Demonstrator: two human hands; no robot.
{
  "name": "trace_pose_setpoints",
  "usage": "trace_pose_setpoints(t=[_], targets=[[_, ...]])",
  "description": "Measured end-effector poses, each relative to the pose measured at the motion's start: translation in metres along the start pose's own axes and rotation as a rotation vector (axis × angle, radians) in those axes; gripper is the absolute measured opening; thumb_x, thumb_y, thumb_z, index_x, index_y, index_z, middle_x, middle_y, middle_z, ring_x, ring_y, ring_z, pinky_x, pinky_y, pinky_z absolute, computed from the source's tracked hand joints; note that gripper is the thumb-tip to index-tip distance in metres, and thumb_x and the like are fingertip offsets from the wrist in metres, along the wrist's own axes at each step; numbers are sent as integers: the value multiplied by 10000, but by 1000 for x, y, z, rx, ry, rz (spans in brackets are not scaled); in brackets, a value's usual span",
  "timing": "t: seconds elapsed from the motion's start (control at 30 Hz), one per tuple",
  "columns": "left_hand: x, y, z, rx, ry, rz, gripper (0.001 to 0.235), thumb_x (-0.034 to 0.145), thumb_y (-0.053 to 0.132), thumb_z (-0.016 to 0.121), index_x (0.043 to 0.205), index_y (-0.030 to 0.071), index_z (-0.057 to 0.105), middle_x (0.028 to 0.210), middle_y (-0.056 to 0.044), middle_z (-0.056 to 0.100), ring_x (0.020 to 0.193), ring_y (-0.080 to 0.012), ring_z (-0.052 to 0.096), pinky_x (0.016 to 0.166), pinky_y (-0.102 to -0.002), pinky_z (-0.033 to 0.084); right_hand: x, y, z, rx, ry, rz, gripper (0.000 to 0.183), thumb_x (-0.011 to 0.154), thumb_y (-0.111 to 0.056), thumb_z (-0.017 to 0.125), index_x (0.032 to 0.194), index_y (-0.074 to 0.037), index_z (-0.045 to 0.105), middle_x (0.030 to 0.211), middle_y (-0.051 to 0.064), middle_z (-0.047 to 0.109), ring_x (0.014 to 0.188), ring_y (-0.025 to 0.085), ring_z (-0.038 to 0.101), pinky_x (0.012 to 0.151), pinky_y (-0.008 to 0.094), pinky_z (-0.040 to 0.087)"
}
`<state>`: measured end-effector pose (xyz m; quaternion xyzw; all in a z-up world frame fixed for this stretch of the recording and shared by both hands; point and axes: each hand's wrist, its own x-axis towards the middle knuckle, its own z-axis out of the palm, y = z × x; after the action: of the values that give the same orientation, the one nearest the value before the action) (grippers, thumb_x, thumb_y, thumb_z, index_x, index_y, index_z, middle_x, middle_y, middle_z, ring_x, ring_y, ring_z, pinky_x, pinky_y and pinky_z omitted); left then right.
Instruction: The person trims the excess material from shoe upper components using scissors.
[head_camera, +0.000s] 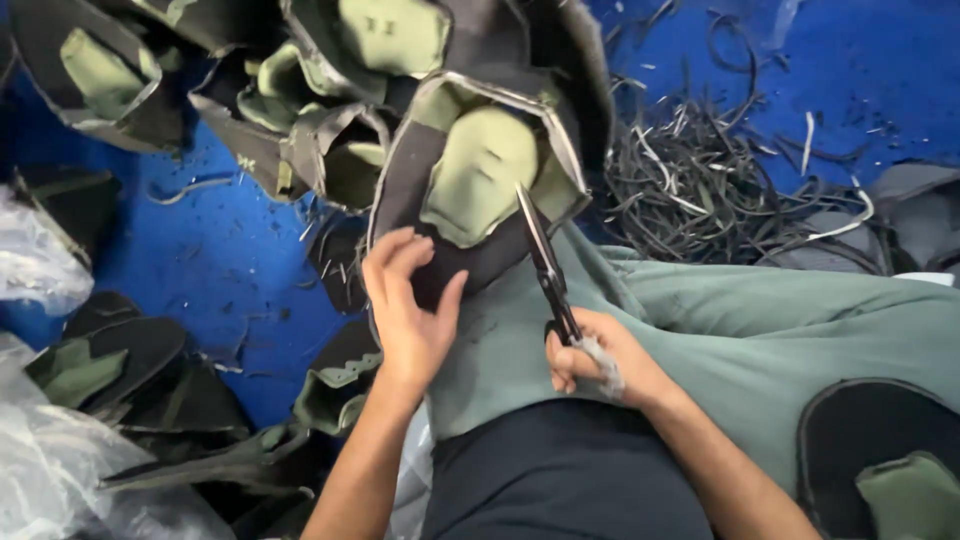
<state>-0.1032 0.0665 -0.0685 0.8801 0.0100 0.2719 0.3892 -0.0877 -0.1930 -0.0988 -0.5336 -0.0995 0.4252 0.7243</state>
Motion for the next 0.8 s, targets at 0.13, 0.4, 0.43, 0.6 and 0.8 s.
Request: trace_pose_setpoints(t=[0.13,0.4,0.43,0.6,0.8], targets=[[21,5,-8,-153,-57,-190,651,789,43,877,1339,55,530,1391,-170,472,1123,-290,615,954,-367,573,1,3,-1,183,-36,102,464,896,-454,781,872,-51,554,734,43,599,676,151,664,590,282,541],[36,17,3,158,-149,-25,319,812,127,857,1072,38,695,1151,-151,570,990,-322,597,835,-409,523,-8,8,-1,329,-107,155,625,809,-622,802,897,-55,555,745,40,587,684,163,681,556,260,528],[36,14,4,157,-151,-21,319,812,127,857,1072,38,695,1151,-151,570,990,-322,597,835,-409,523,-8,3,1,329,-104,152,625,809,-622,802,897,-55,555,745,40,587,684,163,681,556,260,528],[38,1,3,94,-80,-45,135,882,20,746,977,64,661,1042,-111,638,960,-314,648,830,-404,532,-11,-1,1,321,-193,196,647,772,-655,789,965,-81,563,735,37,586,651,148,666,517,250,520],[43,-1,9,147,-68,-73,134,899,31,741,948,49,618,952,-103,648,883,-319,652,747,-416,515,2,0,7,361,-283,199,633,835,-661,744,879,-55,569,742,34,583,648,144,665,512,244,508]])
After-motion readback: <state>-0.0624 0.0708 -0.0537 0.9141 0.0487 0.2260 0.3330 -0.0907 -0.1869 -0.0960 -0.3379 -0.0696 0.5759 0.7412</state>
